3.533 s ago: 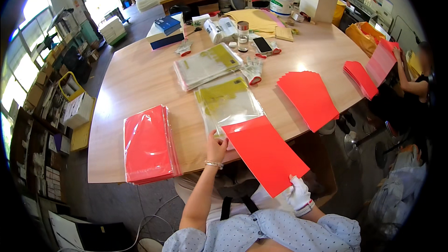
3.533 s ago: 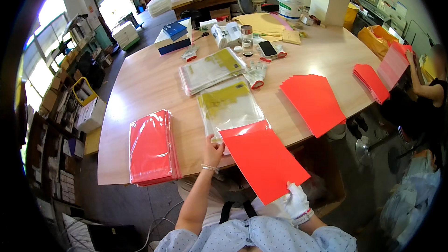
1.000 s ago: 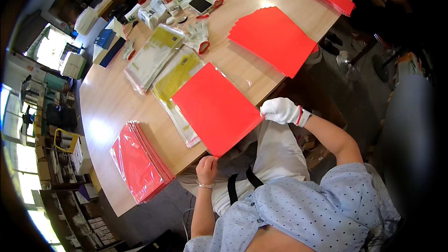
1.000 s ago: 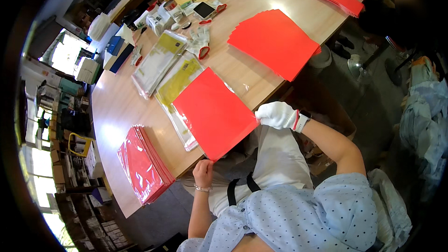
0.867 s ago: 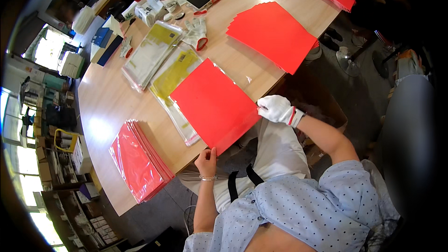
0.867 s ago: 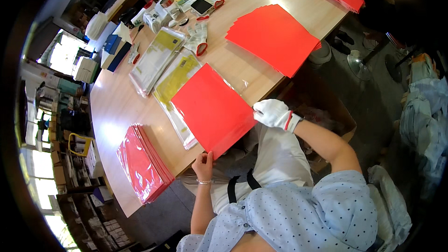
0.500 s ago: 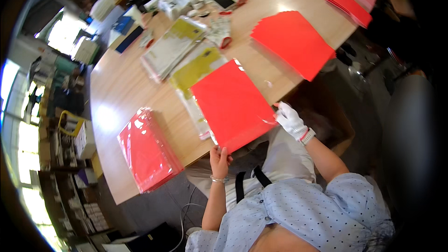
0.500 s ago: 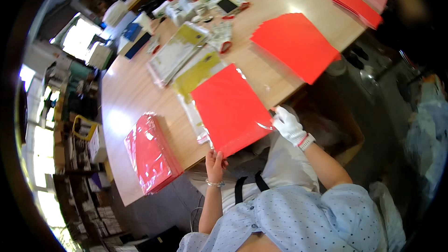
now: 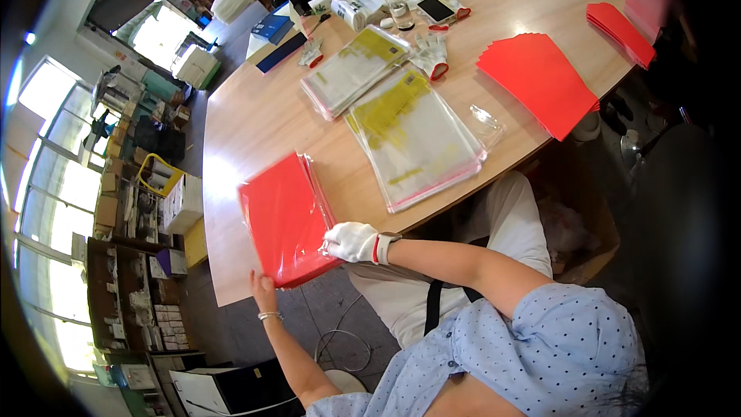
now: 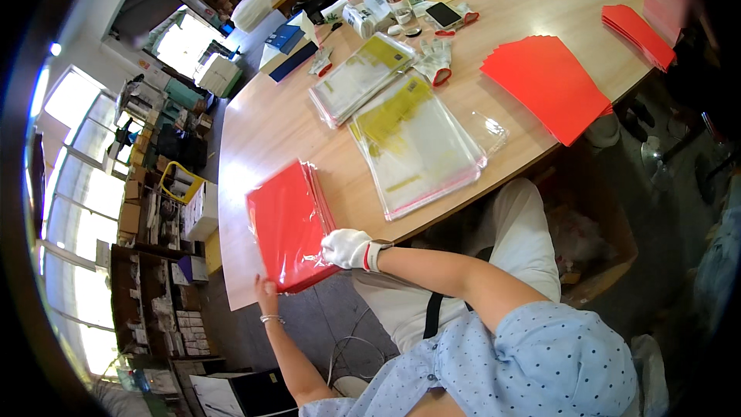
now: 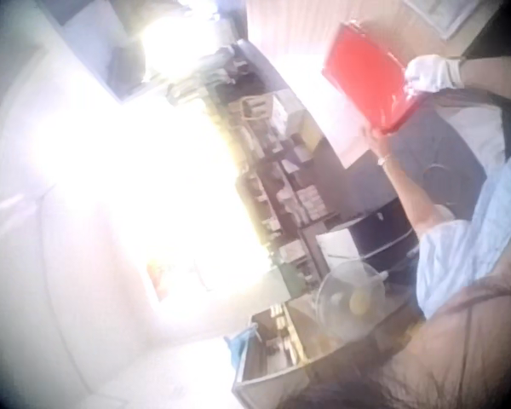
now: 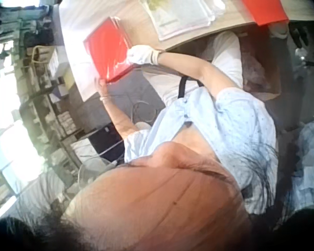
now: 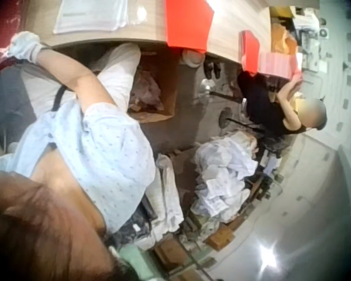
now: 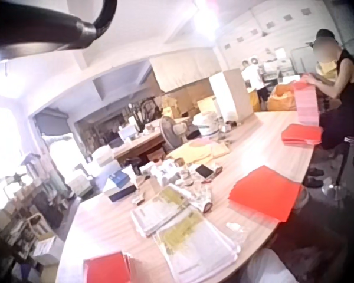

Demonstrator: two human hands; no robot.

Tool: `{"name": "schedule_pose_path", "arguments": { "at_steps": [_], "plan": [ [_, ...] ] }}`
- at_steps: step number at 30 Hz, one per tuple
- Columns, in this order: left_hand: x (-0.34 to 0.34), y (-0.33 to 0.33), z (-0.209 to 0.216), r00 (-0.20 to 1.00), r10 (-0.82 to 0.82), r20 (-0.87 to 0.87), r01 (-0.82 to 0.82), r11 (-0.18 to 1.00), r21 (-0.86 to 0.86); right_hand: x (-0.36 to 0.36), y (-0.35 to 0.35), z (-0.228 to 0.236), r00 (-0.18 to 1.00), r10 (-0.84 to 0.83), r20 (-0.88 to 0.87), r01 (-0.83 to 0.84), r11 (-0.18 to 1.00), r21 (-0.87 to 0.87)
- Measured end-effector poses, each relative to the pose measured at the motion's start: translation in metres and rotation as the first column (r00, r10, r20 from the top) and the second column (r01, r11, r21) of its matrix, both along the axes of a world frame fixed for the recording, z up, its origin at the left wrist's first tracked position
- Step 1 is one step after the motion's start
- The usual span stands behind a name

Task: The person repeatedly picks a red envelope from a stack, places it into a clear plastic sleeve, and sets the packaged unit aside. They continue this one-at-a-time process throughout the clip, handling envelopes and sleeves by hand.

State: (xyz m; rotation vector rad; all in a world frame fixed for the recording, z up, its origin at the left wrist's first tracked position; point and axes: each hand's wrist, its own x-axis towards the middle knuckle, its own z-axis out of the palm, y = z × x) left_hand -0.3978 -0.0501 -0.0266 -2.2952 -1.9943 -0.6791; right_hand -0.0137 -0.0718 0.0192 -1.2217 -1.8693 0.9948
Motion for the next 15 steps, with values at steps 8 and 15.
{"name": "schedule_pose_path", "arguments": {
  "at_steps": [8, 15],
  "plan": [
    [0.149, 0.017, 0.045, 0.988, -0.010, -0.153, -0.008, 0.993, -0.120, 0.005, 0.005, -0.003, 0.993, 0.028, 0.116, -0.026, 0.999, -0.020],
    [0.173, 0.024, 0.028, 0.971, -0.001, -0.241, -0.070, 0.955, -0.288, 0.160, -0.088, -0.015, 0.824, -0.339, -0.454, 0.204, 0.925, -0.320]
  ]
}}
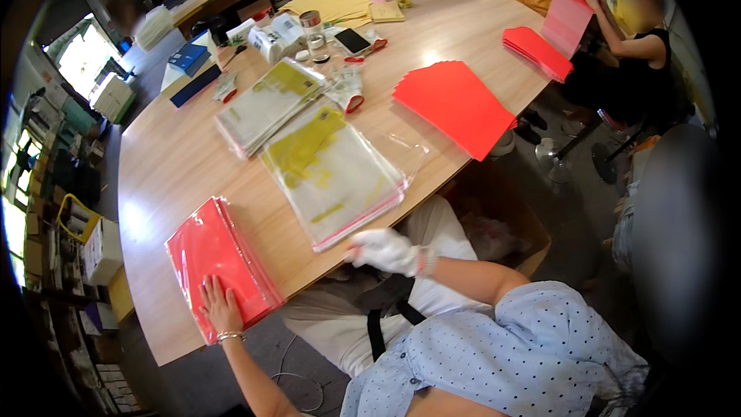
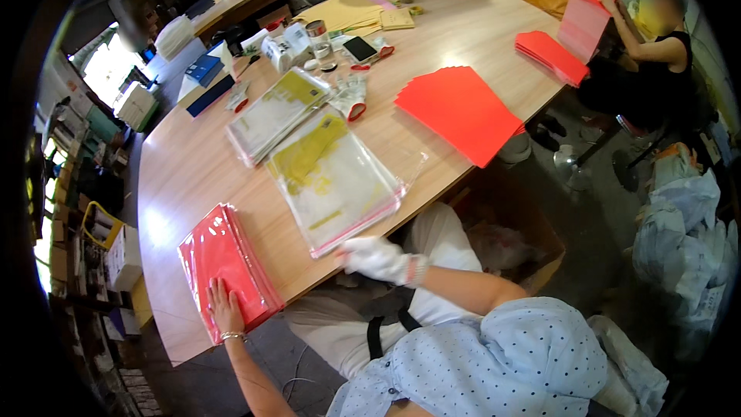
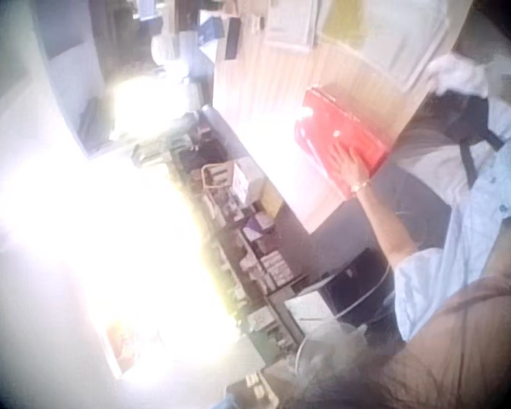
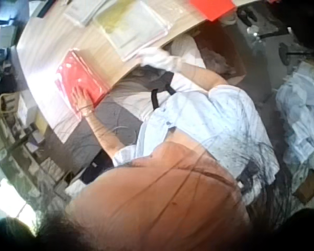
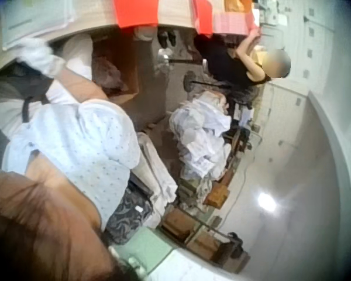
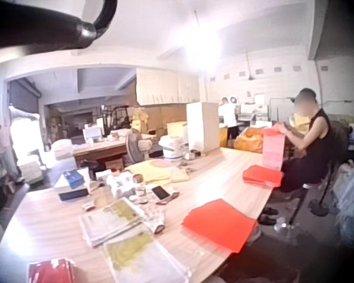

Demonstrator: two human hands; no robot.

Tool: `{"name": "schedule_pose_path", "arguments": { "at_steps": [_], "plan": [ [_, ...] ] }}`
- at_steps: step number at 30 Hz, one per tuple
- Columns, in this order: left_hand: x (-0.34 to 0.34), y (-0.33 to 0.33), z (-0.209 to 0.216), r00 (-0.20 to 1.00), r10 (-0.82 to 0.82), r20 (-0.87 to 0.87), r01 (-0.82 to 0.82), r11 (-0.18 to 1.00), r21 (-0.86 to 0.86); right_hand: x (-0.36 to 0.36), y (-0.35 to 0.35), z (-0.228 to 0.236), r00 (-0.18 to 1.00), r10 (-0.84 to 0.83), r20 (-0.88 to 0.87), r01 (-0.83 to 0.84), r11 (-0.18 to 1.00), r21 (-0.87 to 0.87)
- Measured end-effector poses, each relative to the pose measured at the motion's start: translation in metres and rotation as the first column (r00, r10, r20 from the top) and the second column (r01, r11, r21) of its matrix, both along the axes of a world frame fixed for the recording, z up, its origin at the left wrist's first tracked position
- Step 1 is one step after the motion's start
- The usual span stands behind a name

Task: The person repeatedly picks a red envelope from a stack, places it into a clear plastic sleeve, and sets the packaged unit aside. They continue this one-at-a-time process throughout the clip, handling envelopes and sleeves by hand.

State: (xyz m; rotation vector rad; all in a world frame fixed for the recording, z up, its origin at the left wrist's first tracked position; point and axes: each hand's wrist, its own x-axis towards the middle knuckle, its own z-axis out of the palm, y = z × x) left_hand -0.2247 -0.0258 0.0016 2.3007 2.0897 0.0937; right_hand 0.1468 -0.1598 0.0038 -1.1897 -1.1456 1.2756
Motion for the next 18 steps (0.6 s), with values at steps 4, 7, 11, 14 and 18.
{"name": "schedule_pose_path", "arguments": {
  "at_steps": [4, 7, 11, 14, 18],
  "plan": [
    [0.003, -0.007, 0.008, 0.991, -0.110, 0.072, 0.066, 0.888, 0.454, 0.151, -0.069, -0.025, 0.635, -0.693, -0.341, 0.729, 0.684, -0.032],
    [0.053, -0.020, 0.022, 0.841, -0.341, 0.419, 0.064, 0.833, 0.550, 0.244, -0.098, -0.036, 0.381, -0.868, 0.318, 0.753, 0.491, 0.439],
    [0.189, -0.050, 0.036, 0.529, -0.378, 0.760, 0.399, 0.901, 0.170, 0.256, -0.083, 0.018, -0.058, -0.537, 0.842, 0.206, 0.818, 0.537],
    [0.280, -0.057, 0.021, 0.401, -0.598, 0.694, 0.643, 0.723, 0.251, 0.291, -0.074, 0.006, 0.078, -0.486, 0.870, 0.079, 0.873, 0.481],
    [0.355, -0.062, 0.002, 0.527, -0.699, 0.483, 0.668, 0.693, 0.273, 0.309, -0.072, 0.015, 0.128, -0.488, 0.863, 0.040, 0.872, 0.487]
  ]
}}
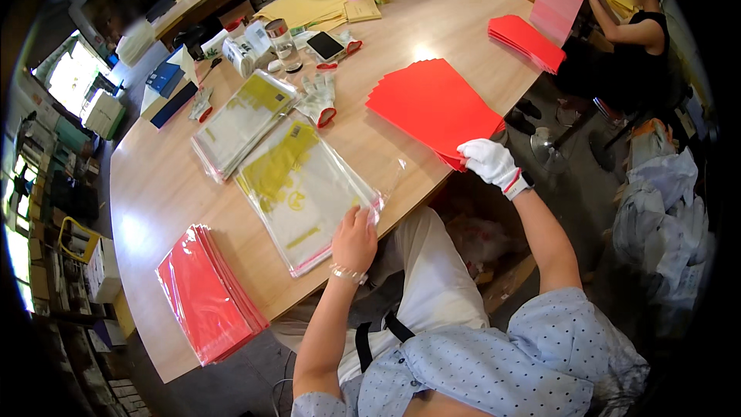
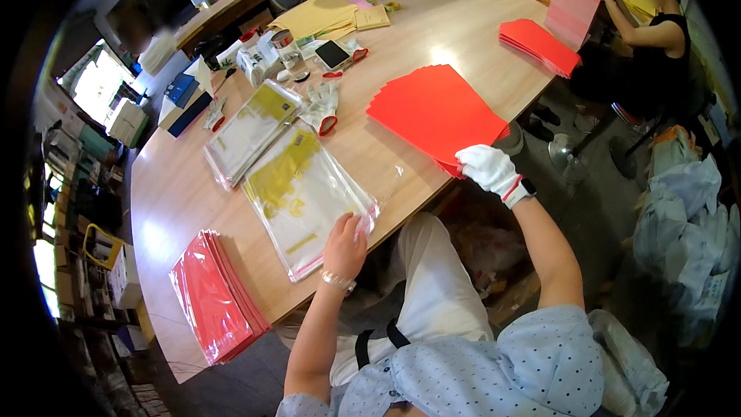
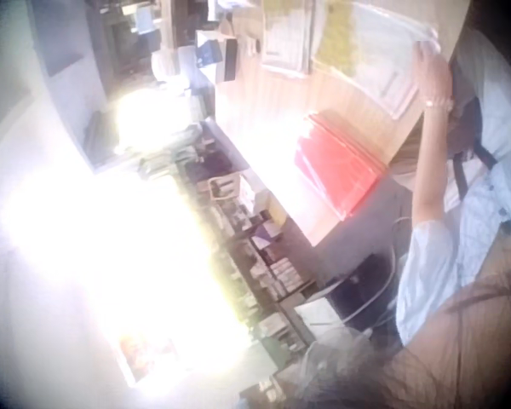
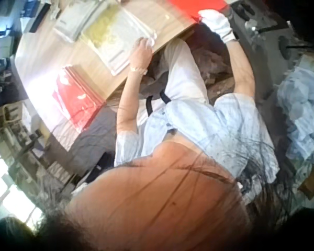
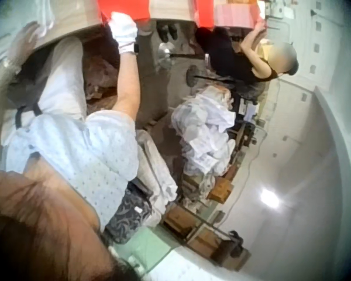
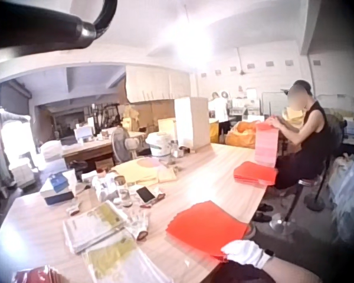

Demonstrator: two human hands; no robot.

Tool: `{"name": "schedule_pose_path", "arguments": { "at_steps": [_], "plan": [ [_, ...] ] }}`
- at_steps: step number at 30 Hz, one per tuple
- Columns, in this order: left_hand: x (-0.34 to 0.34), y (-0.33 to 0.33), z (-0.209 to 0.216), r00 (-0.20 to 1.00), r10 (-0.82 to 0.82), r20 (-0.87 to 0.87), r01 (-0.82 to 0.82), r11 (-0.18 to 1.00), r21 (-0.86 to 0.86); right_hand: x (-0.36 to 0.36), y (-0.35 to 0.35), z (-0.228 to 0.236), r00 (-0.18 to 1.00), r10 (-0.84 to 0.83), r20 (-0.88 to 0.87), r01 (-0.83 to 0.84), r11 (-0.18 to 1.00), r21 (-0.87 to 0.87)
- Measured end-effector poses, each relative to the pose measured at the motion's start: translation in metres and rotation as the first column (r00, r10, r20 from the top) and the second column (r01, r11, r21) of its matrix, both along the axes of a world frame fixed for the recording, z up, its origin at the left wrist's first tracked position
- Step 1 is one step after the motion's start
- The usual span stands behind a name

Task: The person repeatedly picks a red envelope from a stack, places it into a clear plastic sleeve, and sets the packaged unit aside. They continue this one-at-a-time process throughout the clip, handling envelopes and sleeves by hand.

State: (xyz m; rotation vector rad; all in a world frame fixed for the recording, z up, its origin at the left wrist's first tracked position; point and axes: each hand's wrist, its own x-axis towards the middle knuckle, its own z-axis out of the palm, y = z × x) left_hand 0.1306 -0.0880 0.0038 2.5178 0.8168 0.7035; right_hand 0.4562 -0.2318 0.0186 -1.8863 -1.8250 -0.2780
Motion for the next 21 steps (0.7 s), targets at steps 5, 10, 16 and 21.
{"name": "schedule_pose_path", "arguments": {
  "at_steps": [5, 10, 16, 21],
  "plan": [
    [0.032, 0.013, -0.035, 0.825, 0.229, -0.517, -0.103, 0.960, 0.261, -0.040, -0.018, 0.027, 0.998, -0.015, 0.053, 0.012, 0.999, 0.053],
    [0.009, 0.034, -0.044, 0.904, 0.139, -0.405, -0.011, 0.953, 0.301, -0.081, -0.055, 0.003, 0.974, -0.072, -0.214, 0.114, 0.975, 0.192],
    [-0.068, 0.052, -0.019, 0.970, 0.071, -0.232, -0.051, 0.994, 0.092, -0.028, -0.058, -0.064, -0.441, 0.145, -0.886, 0.505, 0.856, -0.112],
    [-0.105, 0.061, -0.036, 0.984, 0.108, -0.139, -0.104, 0.994, 0.040, -0.012, -0.046, -0.040, -0.172, -0.093, -0.981, 0.322, 0.936, -0.146]
  ]
}}
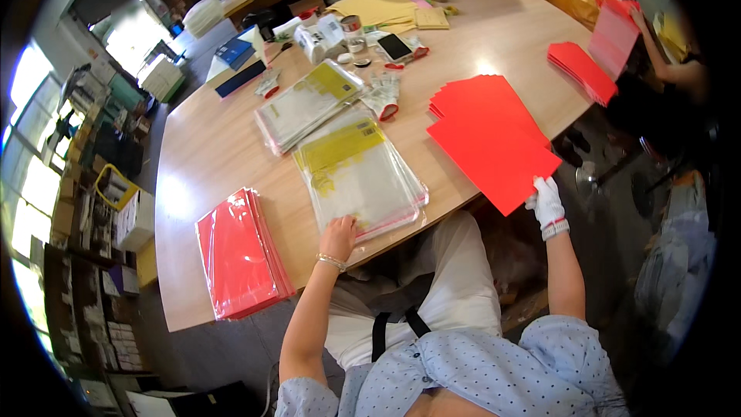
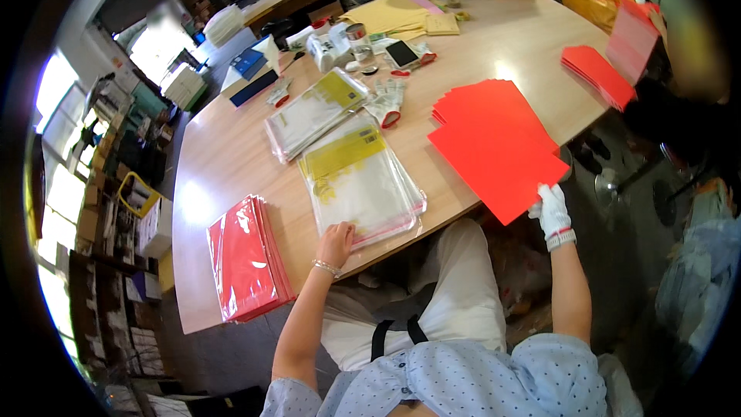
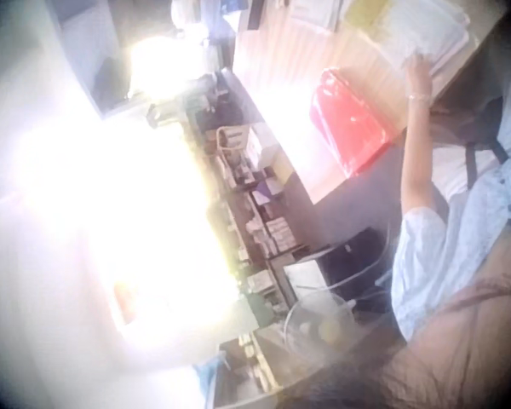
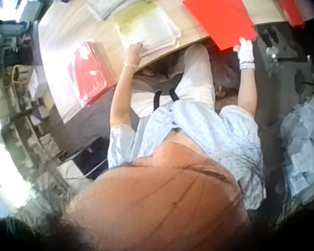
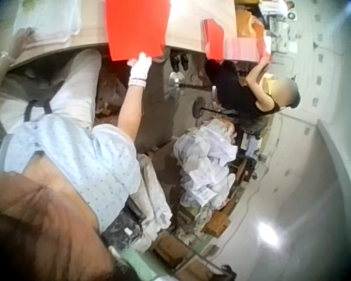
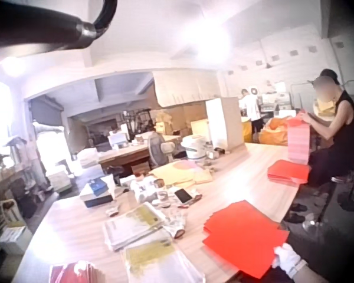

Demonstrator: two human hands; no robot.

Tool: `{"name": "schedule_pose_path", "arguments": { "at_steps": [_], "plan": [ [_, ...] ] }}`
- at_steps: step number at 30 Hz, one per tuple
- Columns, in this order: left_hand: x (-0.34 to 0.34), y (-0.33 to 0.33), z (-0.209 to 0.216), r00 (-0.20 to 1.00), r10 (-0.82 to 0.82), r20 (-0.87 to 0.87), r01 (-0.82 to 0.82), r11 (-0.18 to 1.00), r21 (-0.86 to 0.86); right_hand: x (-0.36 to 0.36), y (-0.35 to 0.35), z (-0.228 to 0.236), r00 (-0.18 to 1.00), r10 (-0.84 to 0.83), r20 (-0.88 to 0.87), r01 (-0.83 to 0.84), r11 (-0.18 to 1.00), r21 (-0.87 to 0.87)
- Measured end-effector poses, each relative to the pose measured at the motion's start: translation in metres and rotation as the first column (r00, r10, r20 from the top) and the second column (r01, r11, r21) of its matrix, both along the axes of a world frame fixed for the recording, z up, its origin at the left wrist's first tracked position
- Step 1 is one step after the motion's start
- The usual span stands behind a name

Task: The person repeatedly picks a red envelope from a stack, places it into a clear plastic sleeve, and sets the packaged unit aside. They continue this one-at-a-time process throughout the clip, handling envelopes and sleeves by hand.

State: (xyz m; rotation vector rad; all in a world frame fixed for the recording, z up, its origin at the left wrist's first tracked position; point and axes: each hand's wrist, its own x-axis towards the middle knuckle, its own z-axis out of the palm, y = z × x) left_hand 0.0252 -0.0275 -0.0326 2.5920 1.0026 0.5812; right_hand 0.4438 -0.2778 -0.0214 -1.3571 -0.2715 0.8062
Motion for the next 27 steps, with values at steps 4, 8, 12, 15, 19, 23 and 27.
{"name": "schedule_pose_path", "arguments": {
  "at_steps": [4, 8, 12, 15, 19, 23, 27],
  "plan": [
    [0.004, 0.003, -0.018, 0.992, 0.061, 0.115, -0.066, 0.997, 0.040, -0.053, -0.028, 0.028, 0.994, 0.024, 0.111, -0.053, 0.963, 0.264],
    [0.007, 0.002, -0.021, 0.989, 0.122, 0.083, -0.123, 0.992, 0.007, -0.139, -0.057, 0.062, 0.952, 0.304, -0.046, -0.293, 0.941, 0.171],
    [-0.001, 0.001, -0.026, 0.987, 0.076, 0.142, -0.078, 0.997, 0.012, -0.174, -0.072, 0.046, 0.909, 0.367, -0.199, -0.346, 0.929, 0.133],
    [-0.013, -0.001, -0.023, 0.967, -0.065, 0.245, -0.006, 0.960, 0.279, -0.189, -0.072, 0.038, 0.944, 0.216, -0.248, -0.183, 0.972, 0.150],
    [-0.014, -0.023, 0.007, 0.873, 0.454, 0.181, -0.435, 0.890, -0.134, -0.194, -0.074, 0.030, 0.927, 0.158, -0.341, -0.139, 0.987, 0.081],
    [-0.021, -0.020, 0.020, 0.845, 0.483, 0.229, -0.045, 0.491, -0.870, -0.198, -0.073, 0.031, 0.904, 0.217, -0.369, -0.171, 0.973, 0.152],
    [-0.020, -0.024, -0.006, 0.808, 0.454, 0.376, 0.101, 0.521, -0.847, -0.200, -0.070, 0.039, 0.937, 0.194, -0.291, -0.169, 0.980, 0.109]
  ]
}}
